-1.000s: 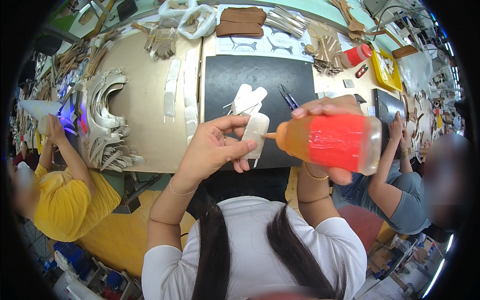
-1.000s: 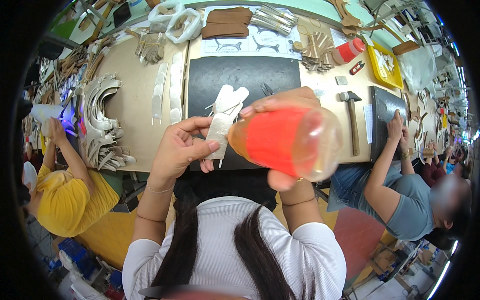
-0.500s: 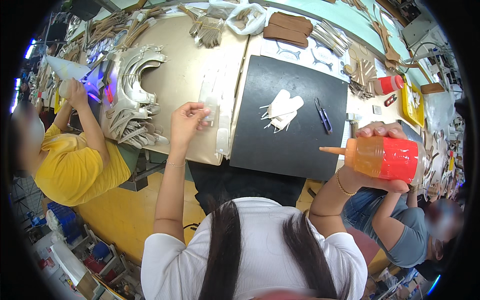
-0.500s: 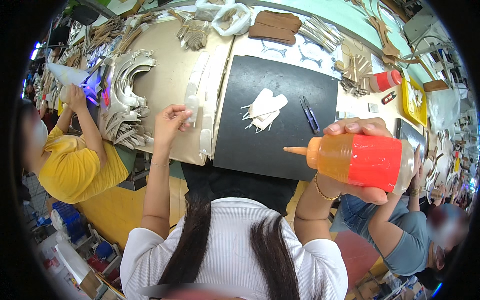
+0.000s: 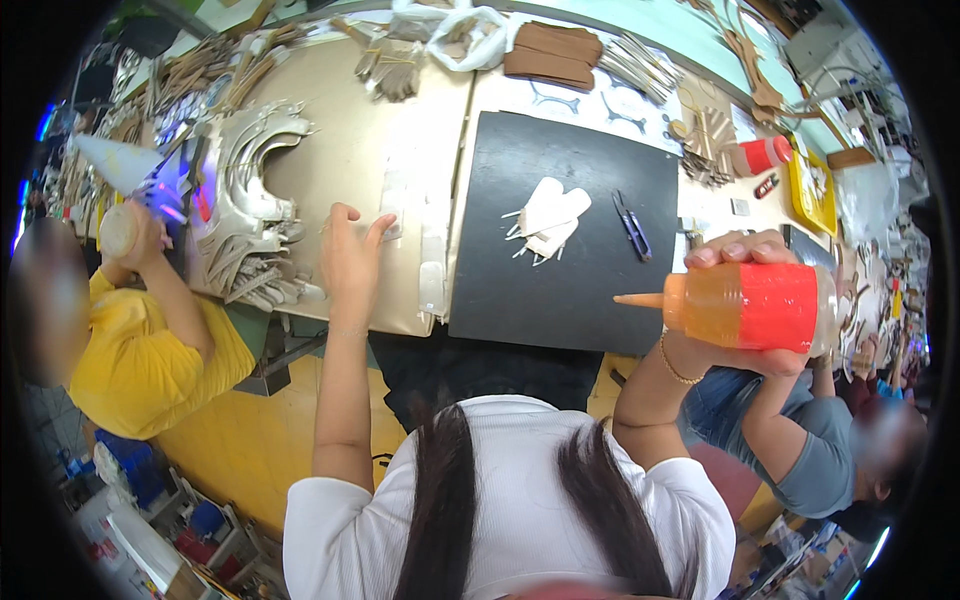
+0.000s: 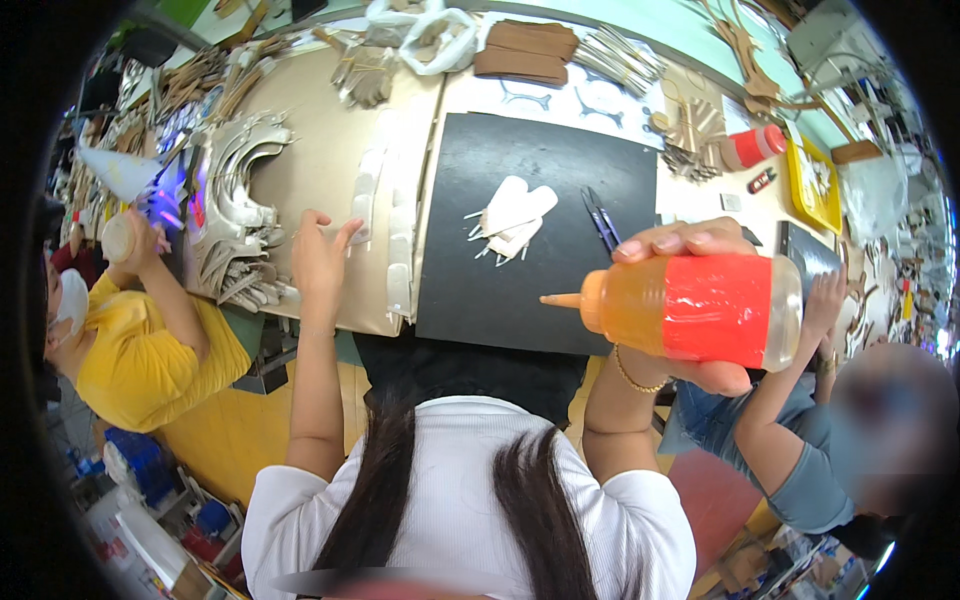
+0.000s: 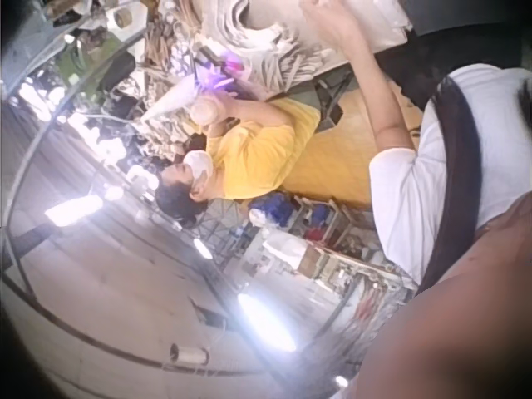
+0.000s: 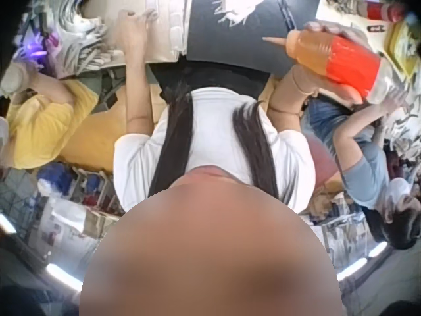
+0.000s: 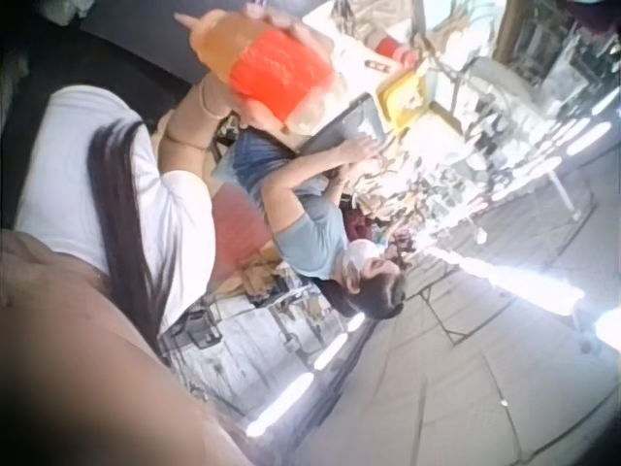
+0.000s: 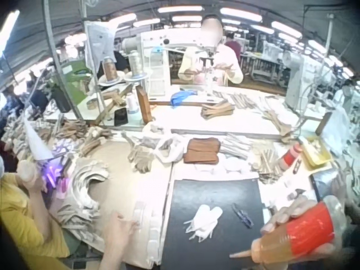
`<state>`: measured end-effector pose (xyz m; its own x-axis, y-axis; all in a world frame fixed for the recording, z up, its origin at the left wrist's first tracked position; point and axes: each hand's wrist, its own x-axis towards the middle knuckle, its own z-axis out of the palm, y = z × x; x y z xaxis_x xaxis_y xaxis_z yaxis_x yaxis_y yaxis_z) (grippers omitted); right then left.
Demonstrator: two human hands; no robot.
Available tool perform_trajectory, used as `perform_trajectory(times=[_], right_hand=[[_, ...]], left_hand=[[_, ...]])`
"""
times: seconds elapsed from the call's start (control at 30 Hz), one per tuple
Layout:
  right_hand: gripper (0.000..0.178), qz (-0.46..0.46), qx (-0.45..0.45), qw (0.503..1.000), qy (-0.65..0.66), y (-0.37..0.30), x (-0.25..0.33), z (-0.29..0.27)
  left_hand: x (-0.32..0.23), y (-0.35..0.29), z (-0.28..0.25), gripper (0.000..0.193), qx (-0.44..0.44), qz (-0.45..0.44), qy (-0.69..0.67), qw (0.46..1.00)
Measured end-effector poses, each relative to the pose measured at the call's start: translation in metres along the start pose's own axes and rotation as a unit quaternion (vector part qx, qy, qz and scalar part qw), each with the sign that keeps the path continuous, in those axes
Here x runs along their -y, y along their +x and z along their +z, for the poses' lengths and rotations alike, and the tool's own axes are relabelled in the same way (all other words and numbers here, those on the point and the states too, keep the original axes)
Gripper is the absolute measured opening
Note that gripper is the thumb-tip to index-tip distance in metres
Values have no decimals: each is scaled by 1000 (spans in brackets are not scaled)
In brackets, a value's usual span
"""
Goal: The person applies glue from a squeeze bottle to small white plastic pieces and then attaches brown fabric pieces to them. The person handles the parts one at a time, pressing them together and placing them on the work surface.
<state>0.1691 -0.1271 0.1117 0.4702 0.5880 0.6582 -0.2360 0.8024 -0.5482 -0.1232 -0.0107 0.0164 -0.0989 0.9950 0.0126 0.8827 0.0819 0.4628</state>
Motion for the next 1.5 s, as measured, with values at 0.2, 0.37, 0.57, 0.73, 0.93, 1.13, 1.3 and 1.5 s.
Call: perform_trajectory(times=[0.2,0.37,0.57,0.73,0.93,1.13,1.3,1.5], right_hand=[[97,33,50,998,-26,-2,-6,-1],[95,15,56,998,-22,-2,4,-6],[98,45,-24,999,-19,-6,6,-13],[92,77,-56,995,3,-9,-11,-12],[97,131,-80,958,-241,-9,-14,0],[100,109,-70,949,-287,-8,-12,10],[100,115,-53,950,-285,-7,-12,11],[98,131,-43,953,-271,-8,-12,16]], left_hand=[[-72,-36,45,22,79,315,-137,936],[-115,-35,72,27,150,334,-111,924],[-114,-34,65,26,181,279,-128,935],[-109,-30,30,29,462,-15,-460,758],[-114,-49,-21,45,513,-44,-545,662],[-116,-54,-36,48,510,-31,-553,658],[-114,-54,-37,47,522,-39,-558,644],[-112,-56,-36,45,524,-37,-566,636]])
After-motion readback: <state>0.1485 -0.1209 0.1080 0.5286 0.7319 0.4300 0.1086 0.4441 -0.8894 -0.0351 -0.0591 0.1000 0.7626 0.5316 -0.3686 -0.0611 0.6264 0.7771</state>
